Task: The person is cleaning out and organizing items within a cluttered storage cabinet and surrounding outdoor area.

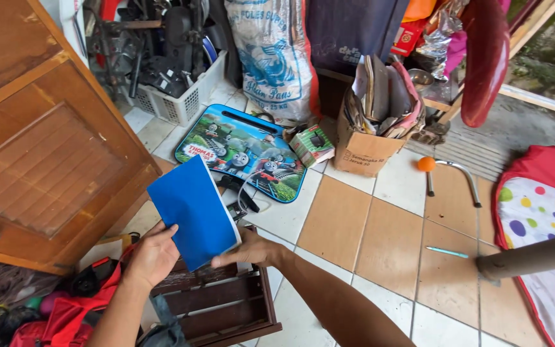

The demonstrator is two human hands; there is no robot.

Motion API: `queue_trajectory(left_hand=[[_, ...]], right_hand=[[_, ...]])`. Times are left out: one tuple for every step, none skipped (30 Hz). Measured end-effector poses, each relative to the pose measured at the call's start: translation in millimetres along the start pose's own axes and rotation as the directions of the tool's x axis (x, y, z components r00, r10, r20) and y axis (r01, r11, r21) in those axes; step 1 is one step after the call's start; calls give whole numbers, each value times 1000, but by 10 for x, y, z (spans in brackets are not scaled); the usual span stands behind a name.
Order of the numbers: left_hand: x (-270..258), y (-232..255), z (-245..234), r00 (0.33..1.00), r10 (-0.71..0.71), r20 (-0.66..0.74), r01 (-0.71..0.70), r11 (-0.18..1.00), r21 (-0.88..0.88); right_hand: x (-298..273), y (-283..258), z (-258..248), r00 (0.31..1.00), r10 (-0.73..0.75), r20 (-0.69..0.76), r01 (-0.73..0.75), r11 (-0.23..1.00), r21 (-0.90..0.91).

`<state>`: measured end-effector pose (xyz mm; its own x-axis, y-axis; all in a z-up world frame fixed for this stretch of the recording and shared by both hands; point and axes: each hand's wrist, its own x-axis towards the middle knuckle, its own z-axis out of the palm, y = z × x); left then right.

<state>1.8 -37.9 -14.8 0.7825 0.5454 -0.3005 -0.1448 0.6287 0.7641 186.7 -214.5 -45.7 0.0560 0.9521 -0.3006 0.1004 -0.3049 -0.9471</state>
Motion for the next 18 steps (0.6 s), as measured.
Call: queue_trajectory(left_hand=[[39, -55, 26, 1000, -2, -23, 1, 1000, -12], [66, -113, 44, 999, -2, -50, 1, 1000, -27], [76, -164, 84, 999, -4, -48, 2, 1000, -30], [87, -206, 120, 996, -40, -75, 43, 998, 41], [100, -244, 157, 992, -74, -104, 85, 990, 111], [91, -285, 187, 992, -75, -103, 86, 990, 109], [85, -325, 217, 988, -118, -99, 140, 953, 268], [87, -370, 244, 982, -160, -100, 187, 888, 419], [117, -420, 197, 982, -160, -98, 186, 890, 417], [138, -464, 151, 982, -157, -107, 190, 838, 511], [162, -506, 106, 981, -153, -117, 192, 777, 600], [190, -532, 20, 981, -150, -120, 192, 781, 594], [221, -559, -70, 982, -118, -144, 183, 756, 628], [245, -585, -172, 982, -83, -171, 177, 730, 661], [250, -600, -245, 981, -79, -178, 178, 735, 655], [249, -601, -316, 976, -54, -212, 186, 715, 674], [246, -608, -387, 969, -28, -245, 195, 696, 692], [269, -679, -500, 967, -23, -254, 197, 699, 687]], right_hand=[[-4, 14, -34, 990, -139, -12, 140, 985, 99], [-3, 29, -61, 961, -274, -33, 275, 942, 194], [-76, -55, -125, 962, -271, -34, 272, 943, 192], [-139, -148, -189, 981, -183, -62, 193, 940, 283], [-198, -243, -253, 993, -91, -80, 115, 921, 373], [-230, -199, -394, 993, -89, -81, 113, 922, 371], [-259, -155, -537, 951, -113, -289, 202, 933, 299], [-284, -107, -685, 864, -146, -482, 274, 939, 207], [-368, -101, -923, 864, -146, -482, 273, 940, 203], [-450, -103, -1158, 730, -155, -665, 234, 972, 31], [-528, -107, -1397, 558, -192, -807, 151, 980, -129], [-683, -99, -1717, 563, -194, -803, 150, 980, -132], [-831, -93, -2039, 327, -369, -870, 55, 926, -373], [-953, -89, -2361, 94, -555, -826, -94, 821, -563], [-1070, -64, -2779, 103, -559, -823, -90, 818, -568], [-1175, -38, -3197, 13, -649, -760, -318, 718, -619], [-1275, -7, -3618, -48, -742, -668, -533, 585, -611], [-1291, -186, -3737, -41, -744, -667, -525, 584, -619]])
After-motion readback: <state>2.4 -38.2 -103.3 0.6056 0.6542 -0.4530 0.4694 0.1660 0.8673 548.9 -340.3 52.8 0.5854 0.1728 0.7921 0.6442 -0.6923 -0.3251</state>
